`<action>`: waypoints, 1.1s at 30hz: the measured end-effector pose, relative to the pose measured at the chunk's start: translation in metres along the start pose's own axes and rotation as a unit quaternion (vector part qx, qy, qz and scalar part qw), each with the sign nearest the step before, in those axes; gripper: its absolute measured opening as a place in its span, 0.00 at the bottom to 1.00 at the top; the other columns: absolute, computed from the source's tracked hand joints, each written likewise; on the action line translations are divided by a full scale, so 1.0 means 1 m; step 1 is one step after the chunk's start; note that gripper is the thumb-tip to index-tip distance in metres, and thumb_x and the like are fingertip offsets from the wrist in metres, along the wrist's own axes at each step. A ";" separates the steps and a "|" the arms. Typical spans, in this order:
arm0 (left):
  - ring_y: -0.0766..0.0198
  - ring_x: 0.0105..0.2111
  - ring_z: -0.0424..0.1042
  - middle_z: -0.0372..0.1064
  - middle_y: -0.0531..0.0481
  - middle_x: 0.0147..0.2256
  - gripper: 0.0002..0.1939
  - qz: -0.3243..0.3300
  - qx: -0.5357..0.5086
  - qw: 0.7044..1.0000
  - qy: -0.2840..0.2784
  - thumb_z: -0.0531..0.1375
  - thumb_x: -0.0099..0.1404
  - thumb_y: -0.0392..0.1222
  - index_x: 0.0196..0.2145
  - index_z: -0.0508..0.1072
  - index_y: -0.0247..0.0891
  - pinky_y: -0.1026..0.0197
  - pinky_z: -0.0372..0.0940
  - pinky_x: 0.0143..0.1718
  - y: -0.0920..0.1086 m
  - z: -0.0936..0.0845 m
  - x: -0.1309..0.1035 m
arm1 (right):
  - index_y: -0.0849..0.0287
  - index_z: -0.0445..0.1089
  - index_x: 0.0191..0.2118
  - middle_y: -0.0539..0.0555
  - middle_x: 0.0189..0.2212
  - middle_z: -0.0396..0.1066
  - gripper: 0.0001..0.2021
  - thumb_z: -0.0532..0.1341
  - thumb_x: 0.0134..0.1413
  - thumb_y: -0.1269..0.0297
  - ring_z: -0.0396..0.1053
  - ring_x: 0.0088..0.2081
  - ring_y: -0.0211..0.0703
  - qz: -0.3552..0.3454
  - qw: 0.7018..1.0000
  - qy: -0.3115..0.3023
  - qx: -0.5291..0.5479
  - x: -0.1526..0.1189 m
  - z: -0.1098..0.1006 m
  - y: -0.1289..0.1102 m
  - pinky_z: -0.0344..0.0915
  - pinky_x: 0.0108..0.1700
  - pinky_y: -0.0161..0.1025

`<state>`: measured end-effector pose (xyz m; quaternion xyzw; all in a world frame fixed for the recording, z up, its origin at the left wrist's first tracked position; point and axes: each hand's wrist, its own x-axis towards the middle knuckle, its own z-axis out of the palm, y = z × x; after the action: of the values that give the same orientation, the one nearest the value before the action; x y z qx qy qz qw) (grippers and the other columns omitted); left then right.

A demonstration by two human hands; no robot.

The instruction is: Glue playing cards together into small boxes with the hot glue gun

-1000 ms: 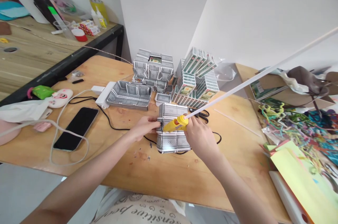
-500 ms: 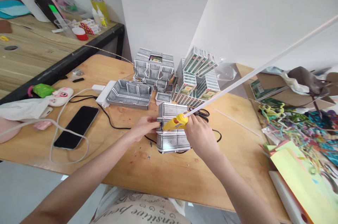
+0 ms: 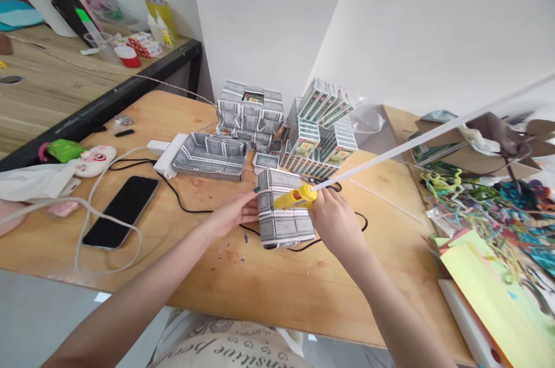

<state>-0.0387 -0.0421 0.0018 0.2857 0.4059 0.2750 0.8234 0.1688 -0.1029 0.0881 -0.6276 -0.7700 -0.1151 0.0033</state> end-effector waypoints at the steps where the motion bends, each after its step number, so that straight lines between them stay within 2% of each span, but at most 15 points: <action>1: 0.62 0.30 0.73 0.72 0.47 0.27 0.13 -0.010 -0.020 1.000 0.021 0.59 0.57 0.49 0.30 0.70 0.34 0.59 0.69 0.37 -0.002 0.001 0.002 | 0.60 0.61 0.34 0.55 0.30 0.68 0.06 0.52 0.50 0.77 0.64 0.33 0.44 0.003 1.000 0.003 0.005 0.000 0.001 0.001 0.58 0.33 0.38; 3: 0.63 0.27 0.72 0.71 0.48 0.25 0.13 -0.030 -0.058 0.996 0.061 0.59 0.58 0.49 0.28 0.69 0.35 0.60 0.69 0.35 -0.005 0.006 0.007 | 0.60 0.61 0.33 0.55 0.29 0.68 0.05 0.52 0.50 0.76 0.65 0.33 0.44 0.007 1.000 0.005 0.018 -0.001 0.002 0.001 0.58 0.33 0.38; 5: 0.62 0.29 0.72 0.72 0.47 0.27 0.13 -0.048 -0.101 0.991 0.076 0.59 0.58 0.50 0.31 0.70 0.35 0.61 0.68 0.36 -0.007 0.014 0.012 | 0.60 0.62 0.31 0.55 0.28 0.68 0.05 0.53 0.50 0.76 0.65 0.33 0.44 0.005 0.999 0.008 0.032 -0.002 0.004 -0.001 0.58 0.33 0.38; 9: 0.59 0.39 0.72 0.74 0.45 0.38 0.16 -0.061 -0.169 0.983 0.048 0.56 0.61 0.49 0.41 0.71 0.36 0.58 0.67 0.42 -0.008 0.027 0.018 | 0.59 0.64 0.31 0.55 0.28 0.69 0.03 0.54 0.50 0.72 0.65 0.33 0.45 -0.006 0.998 0.034 0.053 -0.005 0.009 -0.008 0.57 0.32 0.38; 13: 0.58 0.42 0.71 0.73 0.44 0.42 0.17 -0.053 -0.185 0.980 0.042 0.56 0.61 0.47 0.45 0.70 0.35 0.57 0.65 0.46 -0.011 0.029 0.019 | 0.59 0.65 0.32 0.54 0.26 0.69 0.05 0.57 0.50 0.64 0.65 0.31 0.45 0.023 0.996 0.071 0.055 -0.008 0.015 -0.011 0.56 0.31 0.38; 15: 0.58 0.43 0.71 0.72 0.44 0.43 0.17 -0.048 -0.190 0.980 0.038 0.57 0.61 0.47 0.45 0.70 0.35 0.57 0.65 0.46 -0.013 0.027 0.020 | 0.60 0.65 0.31 0.54 0.26 0.69 0.05 0.57 0.50 0.64 0.65 0.30 0.44 0.036 0.995 0.076 0.055 -0.008 0.018 -0.012 0.55 0.30 0.38; 20: 0.57 0.42 0.72 0.72 0.43 0.43 0.18 -0.040 -0.192 0.980 0.025 0.57 0.60 0.47 0.46 0.70 0.35 0.56 0.65 0.47 -0.014 0.023 0.020 | 0.60 0.63 0.29 0.54 0.27 0.68 0.00 0.56 0.48 0.70 0.64 0.30 0.43 0.043 0.998 0.041 0.038 -0.003 0.021 -0.013 0.56 0.30 0.37; 33: 0.57 0.43 0.72 0.72 0.43 0.43 0.18 -0.055 -0.185 0.980 0.040 0.55 0.62 0.47 0.46 0.70 0.35 0.56 0.65 0.46 -0.015 0.024 0.018 | 0.60 0.62 0.31 0.55 0.29 0.69 0.04 0.52 0.51 0.73 0.65 0.31 0.44 0.059 0.998 -0.013 0.028 0.013 0.014 -0.016 0.57 0.31 0.37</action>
<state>-0.0064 -0.0463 -0.0057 0.0942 0.3956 0.3108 0.8591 0.1529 -0.0907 0.0736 -0.6732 -0.7343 -0.0852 0.0176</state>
